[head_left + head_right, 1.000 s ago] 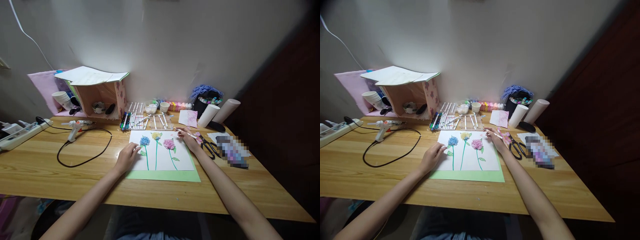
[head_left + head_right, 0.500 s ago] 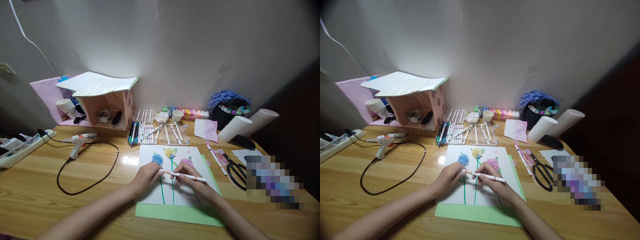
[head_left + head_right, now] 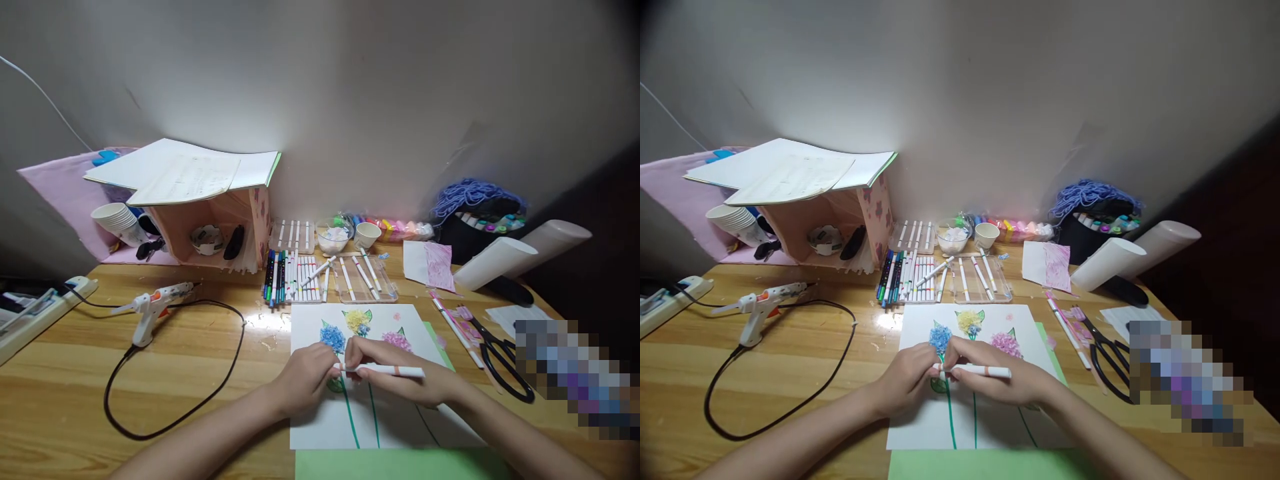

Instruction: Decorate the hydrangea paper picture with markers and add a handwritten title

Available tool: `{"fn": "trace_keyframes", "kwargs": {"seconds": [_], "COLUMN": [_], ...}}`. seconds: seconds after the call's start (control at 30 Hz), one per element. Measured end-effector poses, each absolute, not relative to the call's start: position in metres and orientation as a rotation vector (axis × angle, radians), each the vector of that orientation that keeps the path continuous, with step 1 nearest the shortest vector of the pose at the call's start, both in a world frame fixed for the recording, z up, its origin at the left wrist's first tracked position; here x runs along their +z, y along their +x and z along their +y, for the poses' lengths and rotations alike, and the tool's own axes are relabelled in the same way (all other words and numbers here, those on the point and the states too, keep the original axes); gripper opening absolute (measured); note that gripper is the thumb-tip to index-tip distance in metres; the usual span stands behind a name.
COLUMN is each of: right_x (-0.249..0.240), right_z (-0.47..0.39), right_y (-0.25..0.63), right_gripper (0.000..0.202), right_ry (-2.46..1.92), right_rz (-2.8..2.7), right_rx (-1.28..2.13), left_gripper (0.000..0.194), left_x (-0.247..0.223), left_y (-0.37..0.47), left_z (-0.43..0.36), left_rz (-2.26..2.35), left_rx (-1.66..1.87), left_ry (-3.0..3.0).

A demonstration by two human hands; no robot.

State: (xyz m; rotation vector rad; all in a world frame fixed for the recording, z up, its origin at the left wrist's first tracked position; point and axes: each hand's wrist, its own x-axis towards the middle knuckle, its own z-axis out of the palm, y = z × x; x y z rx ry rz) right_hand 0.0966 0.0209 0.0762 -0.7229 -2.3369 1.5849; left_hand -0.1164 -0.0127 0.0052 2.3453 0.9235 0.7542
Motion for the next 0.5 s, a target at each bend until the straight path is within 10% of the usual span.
{"fn": "trace_keyframes", "kwargs": {"seconds": [0.5], "right_x": [0.068], "right_z": [0.077], "right_y": [0.090], "right_gripper": [0.023], "right_ry": [-0.889], "right_rz": [-2.448], "right_rx": [1.221], "left_gripper": [0.040], "left_x": [0.005], "left_y": [-0.118], "left_z": [-0.004], "left_rz": [1.483], "left_rx": [0.935], "left_ry": [2.123]}}
